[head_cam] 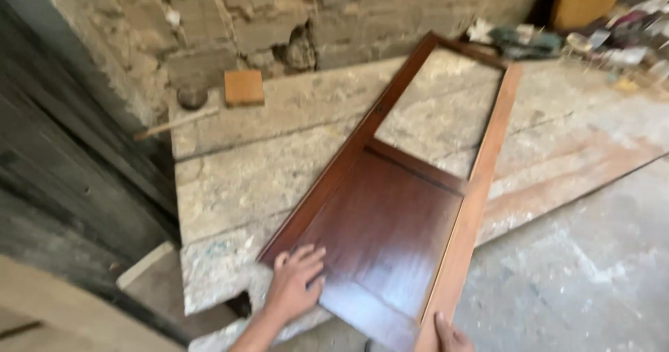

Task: Sanding a wooden frame with sandpaper to prepare it for finishing

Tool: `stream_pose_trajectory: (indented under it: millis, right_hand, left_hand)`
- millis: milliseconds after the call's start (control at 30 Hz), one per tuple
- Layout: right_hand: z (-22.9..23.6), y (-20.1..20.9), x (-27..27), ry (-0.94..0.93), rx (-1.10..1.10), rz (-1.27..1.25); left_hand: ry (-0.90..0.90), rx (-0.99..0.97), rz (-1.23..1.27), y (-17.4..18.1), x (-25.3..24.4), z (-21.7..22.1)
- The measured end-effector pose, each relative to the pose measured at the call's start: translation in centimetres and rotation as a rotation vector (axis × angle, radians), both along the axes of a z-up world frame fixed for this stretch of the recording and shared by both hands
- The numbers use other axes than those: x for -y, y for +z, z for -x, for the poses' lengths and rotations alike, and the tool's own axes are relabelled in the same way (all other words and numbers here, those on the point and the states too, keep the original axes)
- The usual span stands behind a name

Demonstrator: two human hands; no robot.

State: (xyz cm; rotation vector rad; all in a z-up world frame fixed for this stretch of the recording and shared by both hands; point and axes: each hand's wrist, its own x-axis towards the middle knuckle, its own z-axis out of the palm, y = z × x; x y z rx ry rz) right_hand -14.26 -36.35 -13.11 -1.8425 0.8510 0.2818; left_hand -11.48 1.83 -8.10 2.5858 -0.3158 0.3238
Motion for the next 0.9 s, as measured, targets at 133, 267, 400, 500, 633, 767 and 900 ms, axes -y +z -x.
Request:
stream_pose_trajectory:
  millis: [133,267,400,500,633,767,900]
  right_hand:
    - [3.0,-1.3,1.1,0.173,0.589,0.429]
    - [3.9,-8.3,7.4,0.233,0.78,0.421]
    - [3.3,-0.4,-3.1,-0.402,-0.203,-1.139]
    - [9.2,8.3,-9.9,-0.014,0.338,-0.328]
    - [10.4,4.9,-7.9,0.02,-0.024,-0.68]
    - [13.7,1.7,-10.5,0.071,0.195,-0.767]
    - [14.5,4.0,-11.8,0.034,0.152,-0.534]
  left_hand:
    - [0.063,0.012,0.382,1.1,0.0,0.9]
    - [0.226,-0.336,0.754,-3.6,5.1,5.7]
    - [0.216,-1.086,1.335,4.0,9.7,8.9]
    - [0.146,-1.405,1.667,7.4,9.1,10.2]
    - [-0.133,-1.091,1.268,4.8,7.9,11.1]
    - [-0.007,-1.06,1.215,6.4,7.1,12.1]
    - [-0.09,-1.053,1.146,5.7,5.6,13.0]
